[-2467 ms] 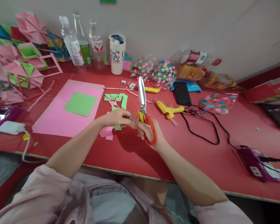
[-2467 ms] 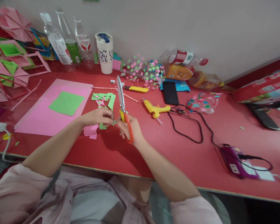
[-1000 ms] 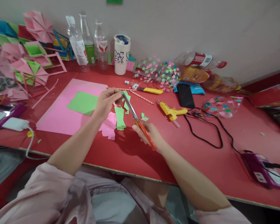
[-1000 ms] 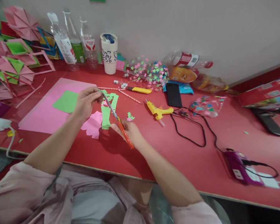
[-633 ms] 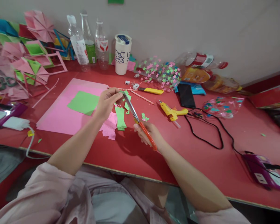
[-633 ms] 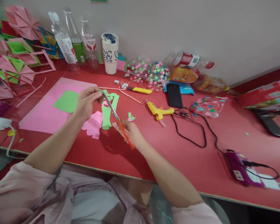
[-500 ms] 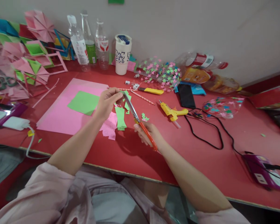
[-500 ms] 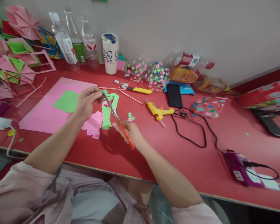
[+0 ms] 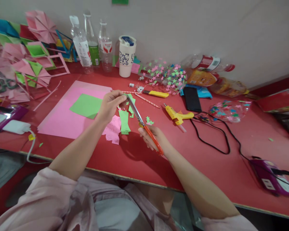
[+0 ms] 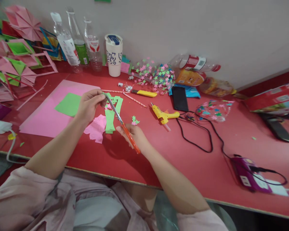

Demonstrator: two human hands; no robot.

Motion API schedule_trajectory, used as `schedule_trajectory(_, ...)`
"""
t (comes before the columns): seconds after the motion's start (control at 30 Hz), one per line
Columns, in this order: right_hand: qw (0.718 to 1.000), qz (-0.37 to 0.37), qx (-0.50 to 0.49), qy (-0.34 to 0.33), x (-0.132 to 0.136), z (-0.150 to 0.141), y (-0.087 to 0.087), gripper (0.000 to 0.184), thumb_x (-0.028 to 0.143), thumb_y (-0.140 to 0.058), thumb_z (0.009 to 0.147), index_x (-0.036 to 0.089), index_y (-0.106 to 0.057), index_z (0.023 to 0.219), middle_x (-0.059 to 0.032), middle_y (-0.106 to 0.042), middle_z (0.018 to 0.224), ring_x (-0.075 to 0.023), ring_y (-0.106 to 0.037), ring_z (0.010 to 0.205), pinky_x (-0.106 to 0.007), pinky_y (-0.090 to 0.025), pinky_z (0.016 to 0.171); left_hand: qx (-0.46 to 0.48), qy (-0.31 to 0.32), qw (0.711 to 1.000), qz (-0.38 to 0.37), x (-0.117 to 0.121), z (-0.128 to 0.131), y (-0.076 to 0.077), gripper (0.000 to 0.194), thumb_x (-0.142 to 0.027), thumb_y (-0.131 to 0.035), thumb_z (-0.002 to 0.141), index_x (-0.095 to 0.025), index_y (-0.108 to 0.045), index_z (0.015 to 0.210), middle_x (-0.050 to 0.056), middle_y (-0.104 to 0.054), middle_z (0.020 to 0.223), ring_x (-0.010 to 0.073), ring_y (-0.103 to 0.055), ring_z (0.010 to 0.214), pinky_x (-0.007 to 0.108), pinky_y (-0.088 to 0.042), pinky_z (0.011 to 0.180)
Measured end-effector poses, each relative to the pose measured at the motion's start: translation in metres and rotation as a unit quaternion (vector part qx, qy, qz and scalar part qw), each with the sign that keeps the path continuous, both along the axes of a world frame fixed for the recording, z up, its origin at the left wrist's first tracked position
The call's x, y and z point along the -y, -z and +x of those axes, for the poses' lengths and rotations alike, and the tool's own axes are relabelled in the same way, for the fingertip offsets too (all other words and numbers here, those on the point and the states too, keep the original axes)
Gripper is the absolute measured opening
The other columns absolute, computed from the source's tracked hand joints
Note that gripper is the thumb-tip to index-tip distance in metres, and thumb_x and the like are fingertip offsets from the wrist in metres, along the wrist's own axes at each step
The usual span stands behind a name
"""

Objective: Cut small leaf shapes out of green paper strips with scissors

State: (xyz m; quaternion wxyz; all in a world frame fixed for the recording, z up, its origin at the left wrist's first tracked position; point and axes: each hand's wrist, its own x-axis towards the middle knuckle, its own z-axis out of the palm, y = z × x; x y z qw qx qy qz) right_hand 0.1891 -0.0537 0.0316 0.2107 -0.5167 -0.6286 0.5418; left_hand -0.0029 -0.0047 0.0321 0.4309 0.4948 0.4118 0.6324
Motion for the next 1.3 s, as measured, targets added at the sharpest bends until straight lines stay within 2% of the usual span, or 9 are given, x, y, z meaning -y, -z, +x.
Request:
schedule_trajectory(0.93, 1.000, 0.011, 0.020, -0.010, -0.0006, 0.0016, -0.0011, 0.045, 0.063, -0.050, 0.076, 0.022, -0.039, 0.062, 0.0090, -0.033, 0.037, -0.0076, -0.034, 0.028, -0.021, -0.029, 0.031, 0.002, 0.003, 1.000, -0.018, -0.0001, -0.0012, -0.0023, 0.013, -0.017, -0.055, 0.071, -0.017, -0.055, 0.058, -0.002, -0.053, 0.051, 0.0055, -0.049, 0.048, 0.020, -0.040, 0.049)
schedule_trajectory(1.3, 1.000, 0.004, 0.018, -0.009, -0.0027, 0.0017, -0.0008, 0.047, 0.065, -0.054, 0.071, 0.022, -0.038, 0.062, 0.0100, -0.031, 0.039, -0.0069, -0.033, 0.029, -0.022, -0.028, 0.032, 0.000, 0.003, 1.000, -0.012, -0.0001, -0.0020, -0.0021, 0.015, -0.016, -0.053, 0.071, -0.017, -0.055, 0.056, -0.002, -0.053, 0.050, 0.0055, -0.048, 0.048, 0.020, -0.039, 0.048)
